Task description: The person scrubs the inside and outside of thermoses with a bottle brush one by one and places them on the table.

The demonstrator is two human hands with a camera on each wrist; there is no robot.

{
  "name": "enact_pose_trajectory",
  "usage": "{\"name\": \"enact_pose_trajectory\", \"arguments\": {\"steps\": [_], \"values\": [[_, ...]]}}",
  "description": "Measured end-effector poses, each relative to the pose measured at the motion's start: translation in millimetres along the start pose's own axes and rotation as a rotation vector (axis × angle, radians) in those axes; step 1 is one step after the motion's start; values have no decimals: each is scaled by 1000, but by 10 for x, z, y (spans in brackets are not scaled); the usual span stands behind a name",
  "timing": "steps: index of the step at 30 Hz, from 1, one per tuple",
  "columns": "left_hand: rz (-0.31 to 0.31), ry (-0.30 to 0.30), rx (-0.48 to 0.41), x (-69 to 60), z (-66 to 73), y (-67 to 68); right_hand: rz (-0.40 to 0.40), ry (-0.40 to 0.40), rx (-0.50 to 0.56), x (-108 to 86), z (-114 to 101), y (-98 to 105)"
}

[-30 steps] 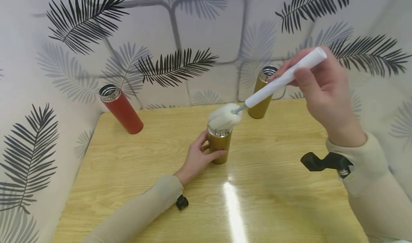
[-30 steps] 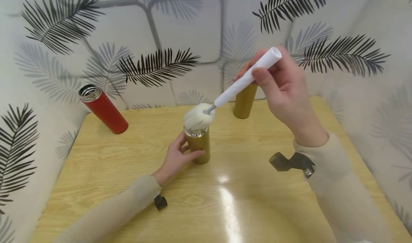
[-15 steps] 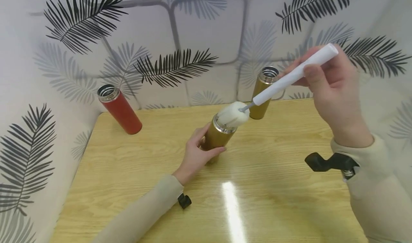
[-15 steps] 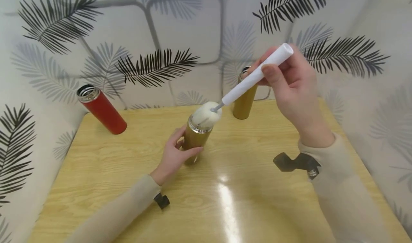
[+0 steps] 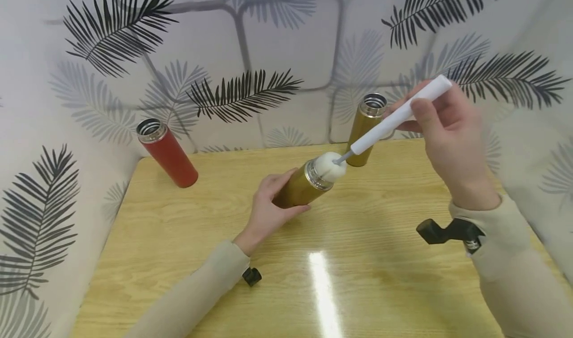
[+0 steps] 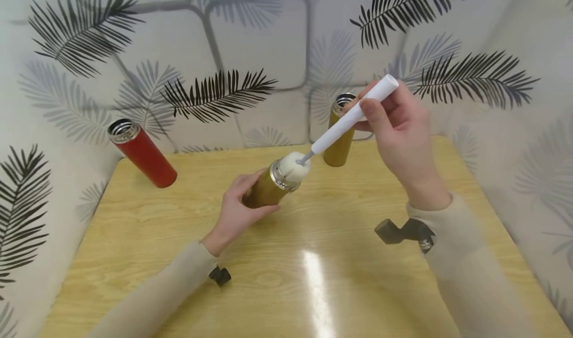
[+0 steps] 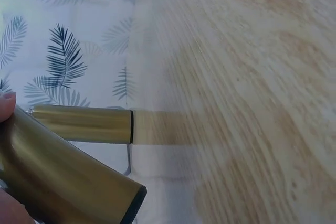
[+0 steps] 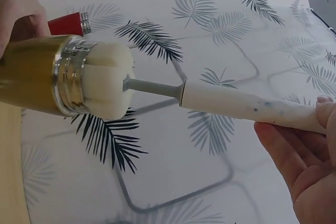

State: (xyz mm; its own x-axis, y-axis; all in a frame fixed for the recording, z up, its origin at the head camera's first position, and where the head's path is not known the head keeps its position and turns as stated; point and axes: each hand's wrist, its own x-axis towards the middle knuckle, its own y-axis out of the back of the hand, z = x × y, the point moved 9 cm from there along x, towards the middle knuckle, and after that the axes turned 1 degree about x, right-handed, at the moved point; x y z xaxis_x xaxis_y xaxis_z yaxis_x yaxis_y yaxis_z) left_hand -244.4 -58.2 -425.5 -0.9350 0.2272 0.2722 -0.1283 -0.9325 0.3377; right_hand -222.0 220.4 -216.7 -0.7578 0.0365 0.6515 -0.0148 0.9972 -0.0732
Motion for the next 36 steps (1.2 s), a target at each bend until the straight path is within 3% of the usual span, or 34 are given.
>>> {"name": "enact_pose_trajectory", "arguments": {"steps": [12, 30, 36], "values": [[-12, -17, 73, 3, 54, 44, -43, 18, 136, -135, 187, -85], [-41, 1, 112, 33, -69, 55, -49, -47, 78, -342, 414, -54], [-53, 28, 117, 28, -71, 26, -91, -44, 76, -376, 452, -104]]}}
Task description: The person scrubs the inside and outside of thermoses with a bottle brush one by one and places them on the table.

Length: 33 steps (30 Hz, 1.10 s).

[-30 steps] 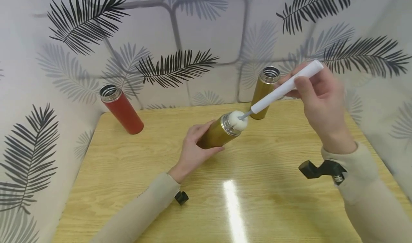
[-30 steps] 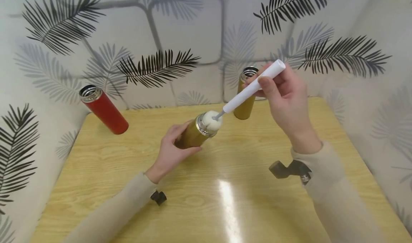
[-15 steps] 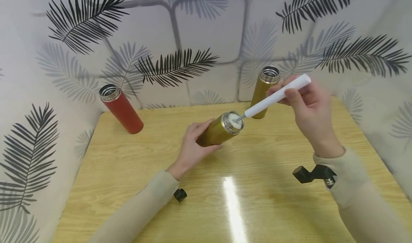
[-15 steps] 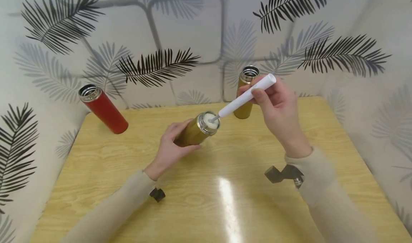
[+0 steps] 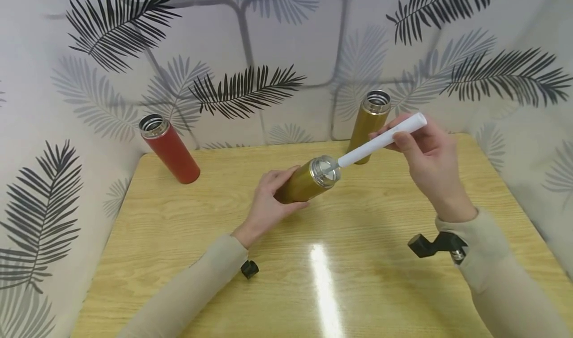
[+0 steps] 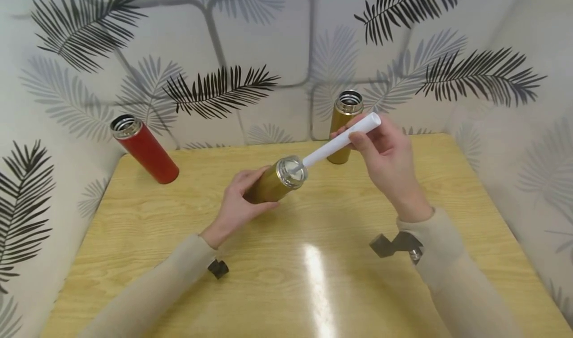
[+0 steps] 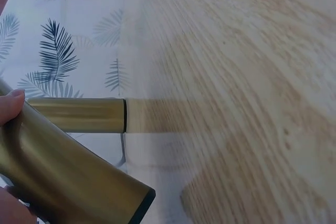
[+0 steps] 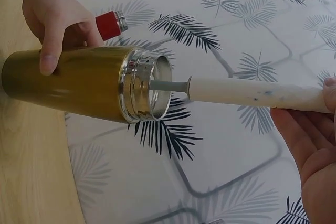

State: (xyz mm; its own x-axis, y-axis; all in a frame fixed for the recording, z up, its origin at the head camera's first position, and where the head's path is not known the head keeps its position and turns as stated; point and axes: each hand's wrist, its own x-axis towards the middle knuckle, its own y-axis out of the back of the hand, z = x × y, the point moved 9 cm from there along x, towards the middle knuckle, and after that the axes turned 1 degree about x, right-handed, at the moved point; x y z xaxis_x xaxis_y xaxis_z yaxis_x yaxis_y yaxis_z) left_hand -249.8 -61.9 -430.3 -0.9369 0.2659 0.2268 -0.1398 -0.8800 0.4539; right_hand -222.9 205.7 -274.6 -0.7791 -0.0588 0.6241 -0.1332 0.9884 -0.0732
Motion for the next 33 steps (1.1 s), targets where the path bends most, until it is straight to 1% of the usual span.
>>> {"name": "enact_pose_trajectory", "arguments": {"steps": [2, 4, 7, 10, 13, 16, 20, 22, 27, 33], "values": [[-3, 2, 2, 9, 42, -17, -44, 8, -17, -23, 26, -68], [-10, -14, -1, 29, 115, -45, -68, 27, -36, -37, 42, -132], [-23, -64, 1, 72, 248, -97, -81, 63, -79, -42, 45, -198], [-20, -84, -4, 93, 304, -120, -73, 72, -111, -45, 73, -227], [-7, -75, -6, 87, 293, -114, -105, 40, -143, -75, 156, -277], [-12, -84, 1, 79, 296, -115, -126, 12, -147, -115, 235, -302], [-16, -99, 5, 64, 301, -107, -132, 20, -142, -130, 258, -298], [-16, -95, 7, 58, 285, -99, -119, 35, -134, -124, 230, -272], [-21, -53, 9, 54, 190, -72, -47, 54, -110, -100, 110, -140], [-15, -26, 30, 64, 118, -19, 13, 49, -140, -42, 23, 16]]}}
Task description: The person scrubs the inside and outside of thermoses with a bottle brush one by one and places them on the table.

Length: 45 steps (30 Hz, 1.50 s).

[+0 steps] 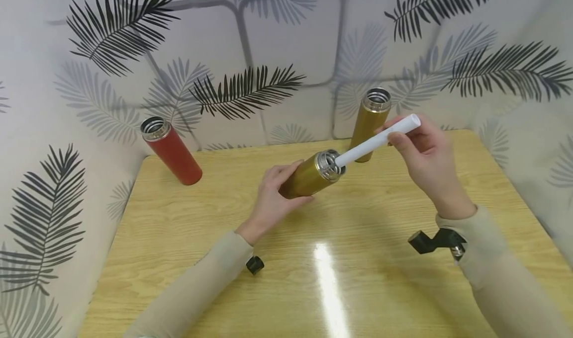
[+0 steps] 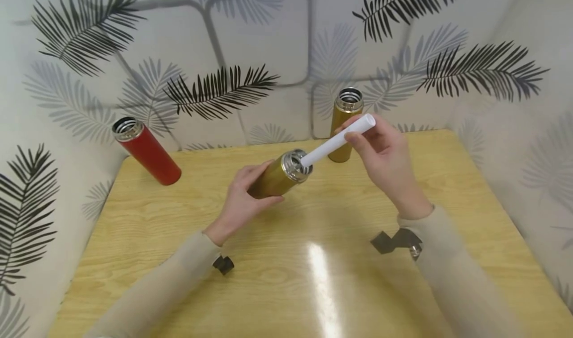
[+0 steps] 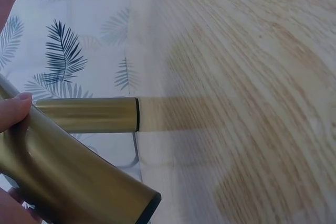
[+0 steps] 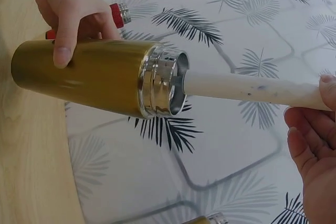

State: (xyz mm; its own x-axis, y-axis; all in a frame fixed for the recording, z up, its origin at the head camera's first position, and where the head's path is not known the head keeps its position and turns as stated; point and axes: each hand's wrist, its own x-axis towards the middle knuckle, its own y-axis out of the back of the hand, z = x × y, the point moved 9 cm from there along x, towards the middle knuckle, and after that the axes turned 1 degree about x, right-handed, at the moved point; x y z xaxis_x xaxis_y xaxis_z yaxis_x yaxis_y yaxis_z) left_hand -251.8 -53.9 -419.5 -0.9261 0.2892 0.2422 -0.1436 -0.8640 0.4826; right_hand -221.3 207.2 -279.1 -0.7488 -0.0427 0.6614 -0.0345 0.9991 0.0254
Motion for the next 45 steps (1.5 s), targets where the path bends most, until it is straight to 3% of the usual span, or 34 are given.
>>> {"name": "enact_pose_trajectory", "arguments": {"steps": [7, 15, 19, 24, 32, 39, 45], "values": [[0, 7, 9, 13, 1, -9, -2, -14, 0, -25, 70, -18], [-5, -9, 10, 78, 117, -62, -103, -37, -102, -110, 260, -221], [-4, -23, 14, 103, 161, -77, -111, -26, -104, -109, 289, -272], [-7, -40, 15, 103, 174, -73, -75, -7, -101, -86, 216, -220], [1, -15, 25, 95, 88, -8, -9, -3, -2, -20, 26, 27], [-13, -46, 43, 98, 86, -19, 24, -7, 93, 12, -21, 119], [-21, -98, 75, 71, 132, -28, 96, 0, 107, -21, -42, 180]]}}
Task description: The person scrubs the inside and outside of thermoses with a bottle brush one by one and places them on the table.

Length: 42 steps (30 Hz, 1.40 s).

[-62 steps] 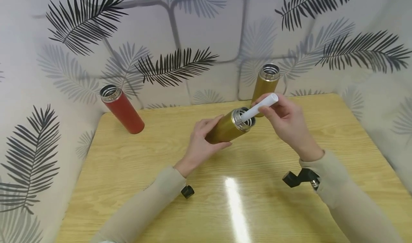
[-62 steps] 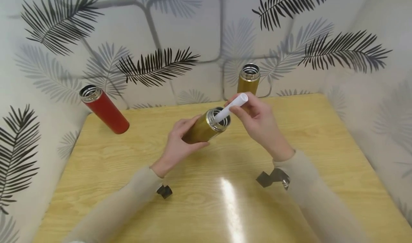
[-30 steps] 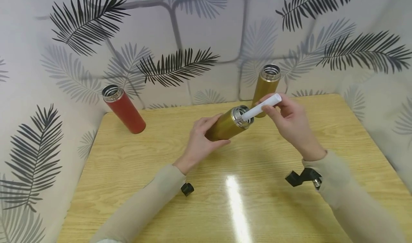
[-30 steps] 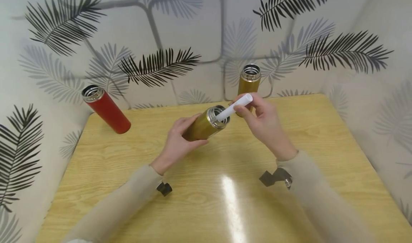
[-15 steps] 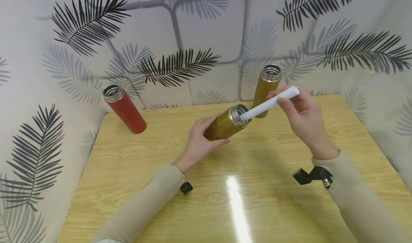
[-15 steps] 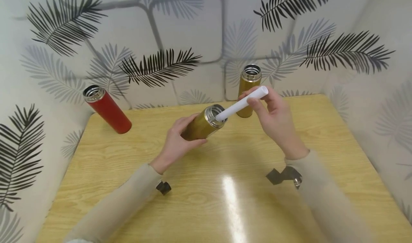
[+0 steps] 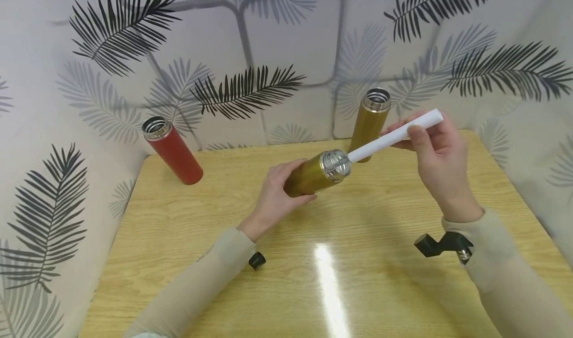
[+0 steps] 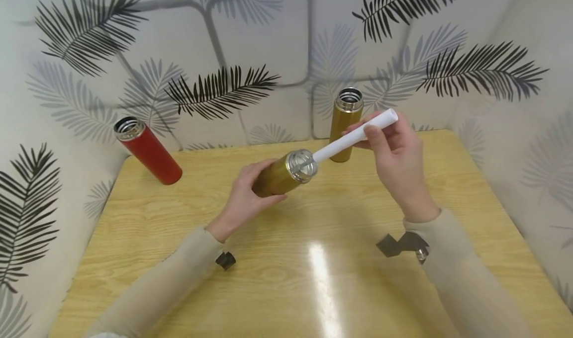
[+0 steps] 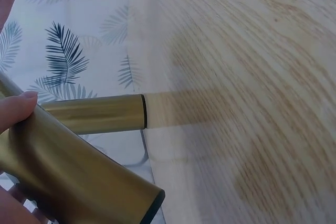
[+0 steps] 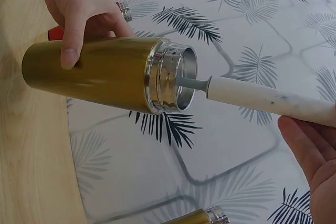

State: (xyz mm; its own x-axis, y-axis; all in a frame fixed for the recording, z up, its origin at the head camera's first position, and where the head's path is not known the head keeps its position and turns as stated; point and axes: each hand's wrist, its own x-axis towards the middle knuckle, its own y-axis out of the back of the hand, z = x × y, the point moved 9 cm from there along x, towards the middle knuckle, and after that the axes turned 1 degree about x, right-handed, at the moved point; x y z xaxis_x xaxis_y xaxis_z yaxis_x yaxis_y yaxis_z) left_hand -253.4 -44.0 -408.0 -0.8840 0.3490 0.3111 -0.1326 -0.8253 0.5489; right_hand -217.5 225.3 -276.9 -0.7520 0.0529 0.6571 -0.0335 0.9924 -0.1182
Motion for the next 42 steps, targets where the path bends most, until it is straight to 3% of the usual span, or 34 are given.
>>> {"name": "enact_pose_trajectory", "arguments": {"steps": [5, 14, 23, 32, 42], "values": [[-2, -40, 23, -14, 31, 15, 36, 11, 16, 13, -36, 64], [-12, -24, 25, -45, -22, 18, 59, 10, 68, 44, -100, 154], [-29, -69, 42, -75, 14, -17, 204, 27, 144, 52, -140, 344], [-29, -93, 60, -81, 43, 24, 346, 40, 94, 13, -174, 491], [-19, -119, 86, -75, 75, 68, 412, 62, 123, 18, -212, 542]]}}
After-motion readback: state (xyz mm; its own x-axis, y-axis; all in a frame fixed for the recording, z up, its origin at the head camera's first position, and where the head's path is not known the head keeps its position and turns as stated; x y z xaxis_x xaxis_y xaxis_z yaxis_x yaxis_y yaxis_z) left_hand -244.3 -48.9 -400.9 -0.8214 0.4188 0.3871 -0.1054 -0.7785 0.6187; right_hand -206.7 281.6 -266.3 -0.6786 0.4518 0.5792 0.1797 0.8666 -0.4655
